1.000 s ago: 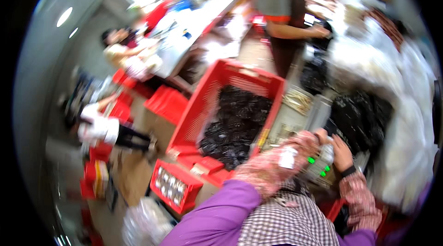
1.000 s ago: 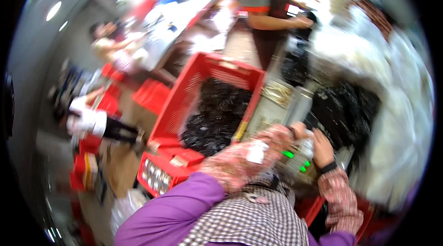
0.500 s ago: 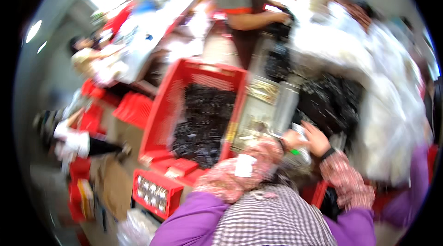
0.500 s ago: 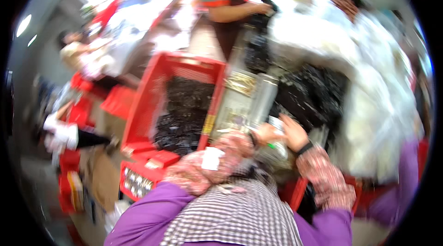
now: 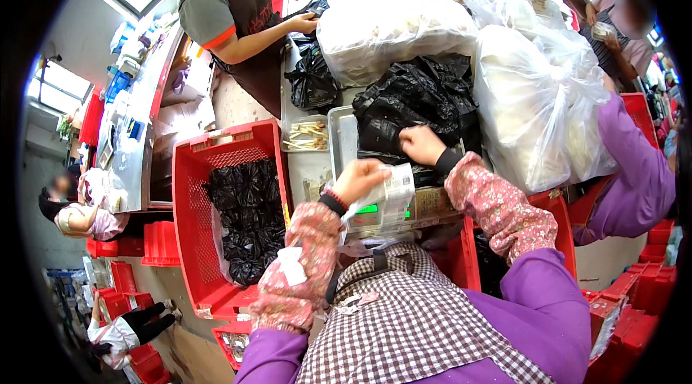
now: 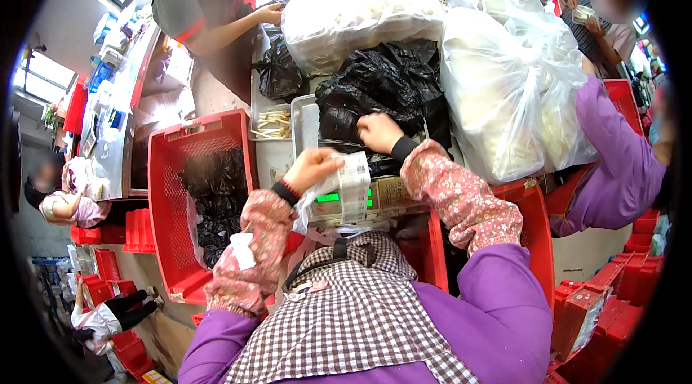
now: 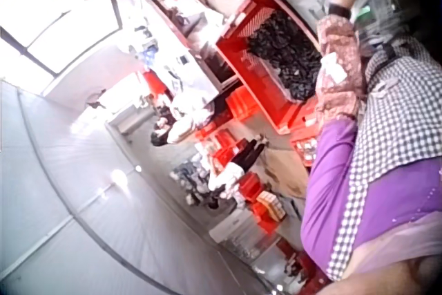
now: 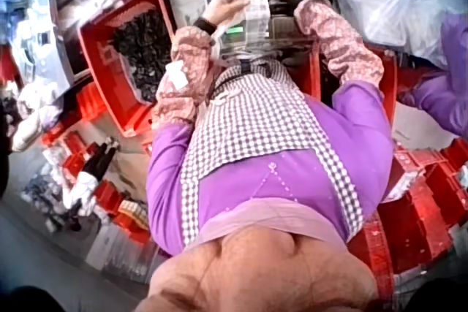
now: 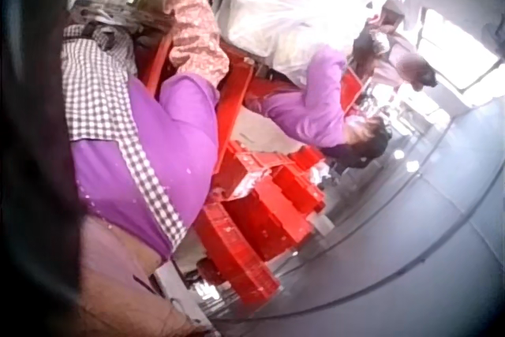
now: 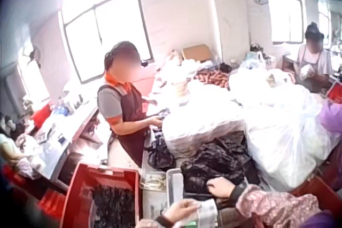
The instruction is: The person places black plastic bags containing goods onto a digital scale, prints a label, and affixes it to the bag. They then move the labeled bag into a red crate. This process is repeated for multiple items in a busy market setting.
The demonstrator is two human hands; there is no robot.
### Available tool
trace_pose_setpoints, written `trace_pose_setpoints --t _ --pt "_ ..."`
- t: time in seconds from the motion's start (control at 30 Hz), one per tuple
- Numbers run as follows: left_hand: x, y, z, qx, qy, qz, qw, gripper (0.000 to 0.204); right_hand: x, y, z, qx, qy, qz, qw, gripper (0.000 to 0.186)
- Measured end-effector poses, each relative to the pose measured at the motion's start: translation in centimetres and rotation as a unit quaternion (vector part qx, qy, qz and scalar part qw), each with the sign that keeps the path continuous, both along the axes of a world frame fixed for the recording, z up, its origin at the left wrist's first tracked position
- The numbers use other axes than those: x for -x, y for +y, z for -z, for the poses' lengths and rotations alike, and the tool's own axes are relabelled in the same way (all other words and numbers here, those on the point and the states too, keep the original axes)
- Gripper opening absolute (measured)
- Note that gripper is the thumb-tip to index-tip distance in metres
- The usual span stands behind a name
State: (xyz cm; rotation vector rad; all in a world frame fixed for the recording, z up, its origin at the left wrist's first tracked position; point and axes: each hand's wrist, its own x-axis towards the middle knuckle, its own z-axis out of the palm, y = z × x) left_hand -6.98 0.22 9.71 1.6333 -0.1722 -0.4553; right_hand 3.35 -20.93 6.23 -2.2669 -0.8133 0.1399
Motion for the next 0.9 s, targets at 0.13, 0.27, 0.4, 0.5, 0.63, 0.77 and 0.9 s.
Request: trace_pose_setpoints --t 0.13,0.27,0.4,0.5,0.63,0.77,0.9 --pt "-3.5 0.1 7.7 -0.24 -0.01 -0.165 0.957 0.029 -2.3 0.3 -6.5 -0.086 -0.201 0.205 0.954 0.011" --pt "-3.9 -0.9 9.4 -0.323 -0.014 -0.171 0.931 0.033 3.8 1.6 -2.8 -0.065 -0.057 -0.063 0.994 0.014" --pt "-3.7 -1.0 9.4 -0.299 0.013 -0.168 0.939 0.032 5.9 0.4 3.4 0.022 -0.129 -0.105 0.986 0.037" --pt "-2.4 0.2 6.8 -0.251 0.057 -0.127 0.958 0.027 6.4 0.4 2.8 0.077 -0.127 -0.115 0.982 0.04" --pt "-0.8 1.4 3.4 -0.216 0.175 -0.074 0.958 0.027 6.5 0.3 3.4 0.079 -0.111 -0.115 0.984 0.043" --pt "-2.0 -0.7 3.3 -0.21 0.226 -0.022 0.951 0.038 6.5 0.5 3.1 0.095 -0.128 -0.117 0.98 0.047" --pt "0.1 -2.7 7.3 -0.296 -0.041 -0.113 0.948 0.028 6.2 0.4 2.4 0.092 -0.121 -0.124 0.981 0.043"
